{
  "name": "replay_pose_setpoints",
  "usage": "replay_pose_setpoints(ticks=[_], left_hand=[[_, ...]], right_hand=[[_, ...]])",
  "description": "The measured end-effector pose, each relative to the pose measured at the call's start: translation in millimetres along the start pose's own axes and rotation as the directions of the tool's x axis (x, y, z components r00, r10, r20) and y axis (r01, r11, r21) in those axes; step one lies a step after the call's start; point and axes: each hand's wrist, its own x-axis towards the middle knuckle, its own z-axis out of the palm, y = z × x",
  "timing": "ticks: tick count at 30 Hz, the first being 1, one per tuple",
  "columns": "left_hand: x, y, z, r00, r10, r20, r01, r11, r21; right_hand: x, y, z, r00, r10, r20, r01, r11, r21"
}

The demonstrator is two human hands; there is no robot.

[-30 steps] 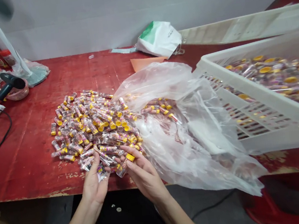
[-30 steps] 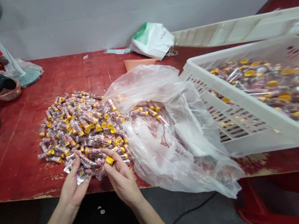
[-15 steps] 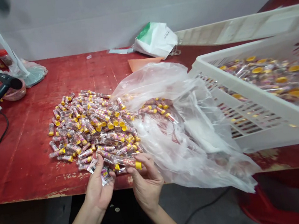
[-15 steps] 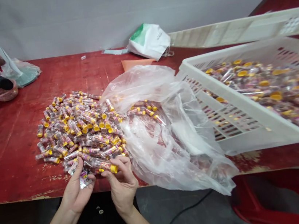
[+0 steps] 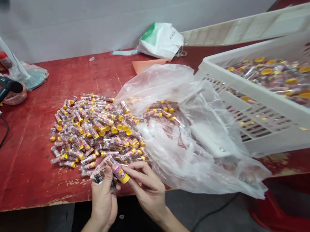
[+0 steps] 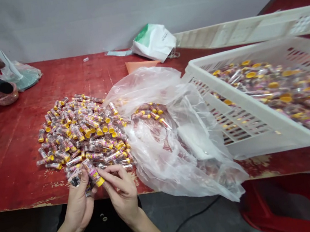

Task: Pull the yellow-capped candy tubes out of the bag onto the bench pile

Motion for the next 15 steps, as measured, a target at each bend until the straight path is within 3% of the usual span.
replay_pose_setpoints(ticks=[3, 15], left_hand=[[0.0, -1.7, 0.1, 1.000, 0.001, -0.006, -0.001, 1.000, 0.012], [21.2, -3.3, 6.4, 1.000, -0.016, 0.014, 0.015, 1.000, 0.005]], right_hand=[[2.9, -1.4, 3.8, 0.997, 0.018, -0.081, -0.018, 1.000, -0.004], [17.0, 11.0, 12.3, 0.977, 0.079, -0.196, -0.075, 0.997, 0.026]])
